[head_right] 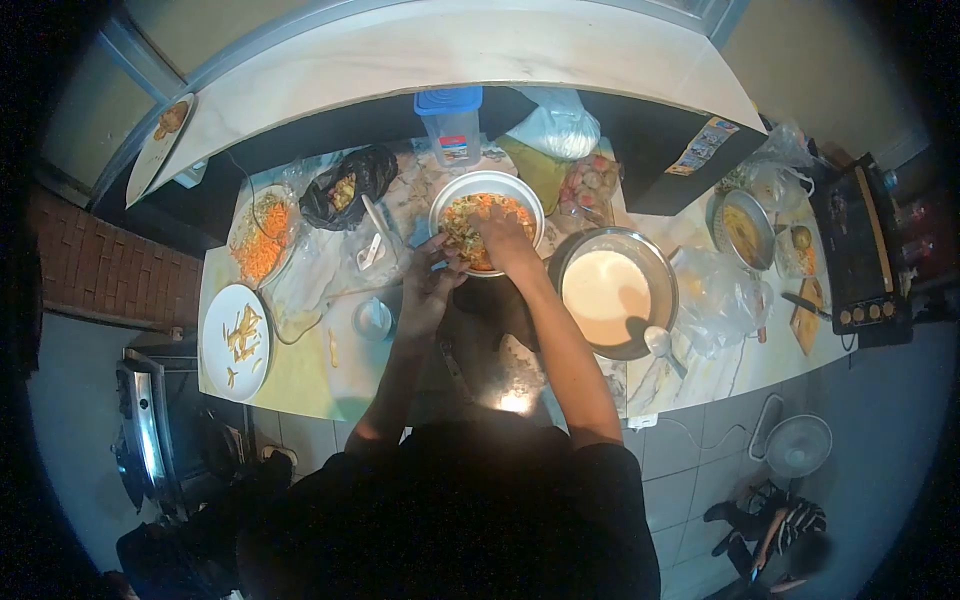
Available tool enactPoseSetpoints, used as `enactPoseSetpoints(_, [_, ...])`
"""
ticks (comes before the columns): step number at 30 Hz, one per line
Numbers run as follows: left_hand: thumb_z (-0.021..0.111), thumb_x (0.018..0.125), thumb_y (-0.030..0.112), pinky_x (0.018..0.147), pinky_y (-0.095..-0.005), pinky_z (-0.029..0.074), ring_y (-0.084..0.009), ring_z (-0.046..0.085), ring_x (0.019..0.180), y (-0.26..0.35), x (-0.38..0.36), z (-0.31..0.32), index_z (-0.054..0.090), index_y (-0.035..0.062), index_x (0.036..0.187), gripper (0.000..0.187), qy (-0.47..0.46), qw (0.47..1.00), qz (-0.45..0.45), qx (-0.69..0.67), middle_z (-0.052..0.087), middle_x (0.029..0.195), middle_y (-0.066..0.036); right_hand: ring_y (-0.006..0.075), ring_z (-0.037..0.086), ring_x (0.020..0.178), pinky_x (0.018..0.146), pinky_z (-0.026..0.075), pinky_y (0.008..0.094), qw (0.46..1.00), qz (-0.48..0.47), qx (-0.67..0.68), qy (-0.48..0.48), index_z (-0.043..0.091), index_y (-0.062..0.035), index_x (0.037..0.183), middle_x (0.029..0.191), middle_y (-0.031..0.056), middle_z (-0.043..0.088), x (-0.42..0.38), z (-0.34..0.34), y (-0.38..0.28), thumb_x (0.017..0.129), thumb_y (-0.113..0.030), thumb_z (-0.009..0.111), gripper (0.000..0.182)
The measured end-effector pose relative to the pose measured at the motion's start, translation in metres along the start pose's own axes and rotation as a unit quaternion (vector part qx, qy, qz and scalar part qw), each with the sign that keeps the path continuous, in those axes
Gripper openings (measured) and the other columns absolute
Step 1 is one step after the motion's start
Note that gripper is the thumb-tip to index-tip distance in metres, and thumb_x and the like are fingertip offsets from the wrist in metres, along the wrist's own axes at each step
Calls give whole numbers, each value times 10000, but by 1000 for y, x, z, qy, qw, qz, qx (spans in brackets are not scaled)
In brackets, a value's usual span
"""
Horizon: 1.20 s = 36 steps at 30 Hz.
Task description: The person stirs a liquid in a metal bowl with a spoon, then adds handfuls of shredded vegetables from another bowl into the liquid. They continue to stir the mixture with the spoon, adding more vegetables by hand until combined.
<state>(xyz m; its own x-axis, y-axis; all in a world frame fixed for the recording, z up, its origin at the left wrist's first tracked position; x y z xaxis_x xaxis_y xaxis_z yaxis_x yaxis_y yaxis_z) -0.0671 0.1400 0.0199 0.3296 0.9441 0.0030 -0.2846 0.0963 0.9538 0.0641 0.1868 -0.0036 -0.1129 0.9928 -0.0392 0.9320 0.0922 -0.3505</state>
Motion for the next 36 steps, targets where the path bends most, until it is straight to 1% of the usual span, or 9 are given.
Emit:
enactPoseSetpoints(5, [583, 923, 76, 884, -301, 492, -167, 570, 1011, -3, 5, -3, 392, 81, 1349, 467, -7, 1000, -20, -4, 497, 1141, -56, 416, 426, 1260, 1037, 378, 417, 978, -1, 196, 69, 479, -135, 1317, 1363, 291, 418, -1, -28, 11, 697, -26, 712, 671])
enactPoseSetpoints(9, [592, 922, 102, 893, -316, 497, -198, 595, 1040, 3, 12, -4, 377, 83, 1353, 483, -8, 999, -25, -23, 525, 1144, -76, 337, 405, 1311, 1073, 337, 368, 968, -7, 248, 43, 466, -51, 1310, 1356, 209, 464, 6, -44, 14, 744, -84, 722, 623])
enactPoseSetpoints(14, [580, 922, 66, 886, -316, 513, -164, 581, 989, 12, 21, -4, 375, 59, 1347, 472, -13, 1000, -2, -25, 512, 1128, -70, 287, 501, 1167, 997, 390, 368, 922, -47, 372, 94, 523, -66, 1200, 1178, 154, 549, 8, -44, 21, 735, -94, 703, 499])
enactPoseSetpoints(16, [579, 923, 63, 888, -320, 514, -167, 584, 987, 13, 23, -5, 373, 60, 1350, 474, -10, 1000, 7, -20, 515, 1126, -72, 208, 505, 1114, 948, 416, 337, 880, 50, 470, 40, 518, -48, 1215, 1170, 107, 553, 8, -37, 29, 755, -70, 683, 489])
enactPoseSetpoints(22, [548, 927, 33, 879, -313, 512, -171, 595, 985, 6, 29, -8, 368, 51, 1357, 466, -7, 1000, -3, -5, 535, 1114, -70, 122, 573, 959, 770, 491, 240, 796, 102, 595, -38, 460, -66, 1297, 1142, 54, 558, 3, -40, 26, 822, -5, 591, 497])
enactPoseSetpoints(25, [603, 932, 203, 903, -335, 495, -209, 597, 1036, 6, 31, -4, 351, 48, 1373, 531, -23, 1000, 11, 14, 539, 1166, -136, 85, 583, 875, 684, 500, 218, 774, 93, 625, -38, 442, -74, 1322, 1097, 30, 578, 6, -35, 29, 835, -8, 587, 512])
enactPoseSetpoints(27, [526, 921, 4, 869, -296, 504, -171, 596, 984, 6, 33, -2, 371, 40, 1348, 456, -24, 1000, 4, 13, 543, 1083, -75, 110, 587, 896, 721, 505, 241, 764, 102, 637, -21, 437, -48, 1333, 1106, 52, 585, 2, -35, 31, 832, -11, 601, 529])
enactPoseSetpoints(31, [512, 912, -17, 879, -296, 502, -172, 598, 981, 7, 34, 0, 379, 37, 1335, 447, -27, 999, 3, 23, 541, 1075, -74, 147, 598, 923, 738, 519, 272, 699, 141, 701, -27, 348, -33, 1409, 1144, 77, 576, -1, -33, 35, 837, -25, 618, 633])
enactPoseSetpoints(36, [509, 897, -43, 904, -304, 501, -133, 560, 949, 9, 35, 3, 398, 36, 1318, 443, -37, 999, 29, -6, 531, 1048, -61, 101, 592, 899, 665, 544, 294, 698, 168, 696, -11, 329, -117, 1444, 1108, 18, 571, -6, -41, 39, 836, -34, 607, 673])
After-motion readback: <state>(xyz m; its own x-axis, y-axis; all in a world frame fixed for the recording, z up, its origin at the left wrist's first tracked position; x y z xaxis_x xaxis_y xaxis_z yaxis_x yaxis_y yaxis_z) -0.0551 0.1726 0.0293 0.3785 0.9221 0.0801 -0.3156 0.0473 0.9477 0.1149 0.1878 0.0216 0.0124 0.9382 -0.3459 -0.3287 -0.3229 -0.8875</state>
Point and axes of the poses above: each hand's wrist, its own x-axis towards the middle knuckle, its own z-axis out of the palm, y = z × x, the point moved 10 cm from there along x, towards the middle knuckle
